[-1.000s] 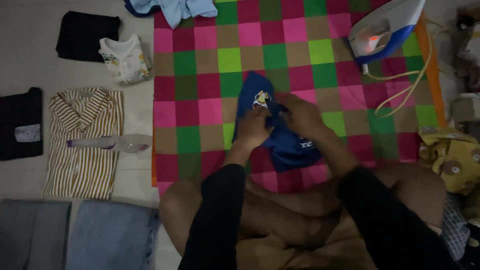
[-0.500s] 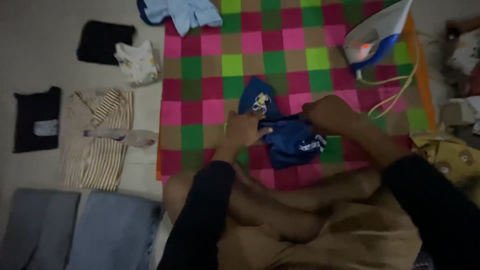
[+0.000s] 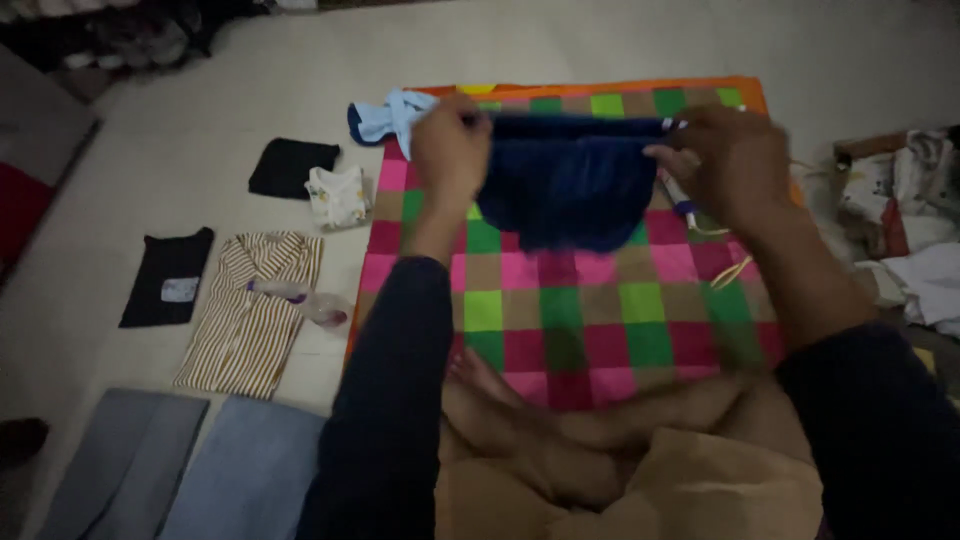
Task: Folding and ironing various pieces of clothing while sitting on a floor mat
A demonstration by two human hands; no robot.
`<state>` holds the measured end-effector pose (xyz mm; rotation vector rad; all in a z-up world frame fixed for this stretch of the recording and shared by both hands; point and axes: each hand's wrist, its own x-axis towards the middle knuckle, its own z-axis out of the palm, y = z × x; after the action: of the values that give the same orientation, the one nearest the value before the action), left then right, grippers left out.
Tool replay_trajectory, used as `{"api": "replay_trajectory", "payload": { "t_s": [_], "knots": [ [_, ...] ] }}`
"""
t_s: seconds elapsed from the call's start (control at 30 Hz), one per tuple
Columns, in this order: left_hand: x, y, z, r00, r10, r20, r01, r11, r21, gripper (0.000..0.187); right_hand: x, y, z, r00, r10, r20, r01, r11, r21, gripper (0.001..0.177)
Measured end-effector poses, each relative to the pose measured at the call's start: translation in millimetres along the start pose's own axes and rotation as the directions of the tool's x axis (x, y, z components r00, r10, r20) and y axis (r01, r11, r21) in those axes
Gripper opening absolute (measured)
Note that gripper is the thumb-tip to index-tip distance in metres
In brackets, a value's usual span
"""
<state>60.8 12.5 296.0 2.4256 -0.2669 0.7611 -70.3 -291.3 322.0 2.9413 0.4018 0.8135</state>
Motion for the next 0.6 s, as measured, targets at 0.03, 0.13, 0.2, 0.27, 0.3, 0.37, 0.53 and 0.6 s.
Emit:
{"api": "replay_trajectory", "payload": {
  "t_s": [0.03,0.13,0.2,0.27,0.3,0.37,0.53,0.6],
  "knots": [
    [11,14,-20,0.998,-0.063,-0.009,0.06,0.981,-0.183,0.021,3,8,-6,0.997,-0.029,-0.074,0.035,0.996,0.085,0.034],
    [25,38,-57,1.0,0.0,-0.021,-0.006,0.958,-0.285,0.017,5,24,-14,0.991,-0.104,-0.083,0.115,0.985,0.129,0.03],
    [33,45,-73,0.99,0.131,-0.041,-0.137,0.968,-0.209,0.014,6,33,-19,0.987,-0.157,-0.027,0.159,0.984,0.086,0.027],
    [40,48,-86,0.967,0.171,0.188,-0.184,0.982,0.054,0.009,4,42,-22,0.973,-0.223,-0.064,0.222,0.975,-0.021,0.026],
    [43,45,-87,0.967,0.174,0.184,-0.187,0.981,0.053,0.009,5,44,-26,0.972,-0.223,-0.067,0.222,0.975,-0.024,0.026],
    [44,36,-87,0.915,0.304,0.266,-0.281,0.952,-0.123,0.015,0,44,-32,0.978,-0.202,-0.05,0.205,0.976,0.077,0.027],
    [62,2,-96,0.749,0.503,0.432,-0.409,0.863,-0.296,0.037,-5,75,-44,0.989,-0.146,-0.017,0.147,0.989,0.035,0.032],
    [64,0,-115,0.667,0.585,0.462,-0.484,0.811,-0.328,0.045,-11,95,-43,0.988,-0.154,-0.023,0.153,0.987,-0.045,0.032]
  ]
}}
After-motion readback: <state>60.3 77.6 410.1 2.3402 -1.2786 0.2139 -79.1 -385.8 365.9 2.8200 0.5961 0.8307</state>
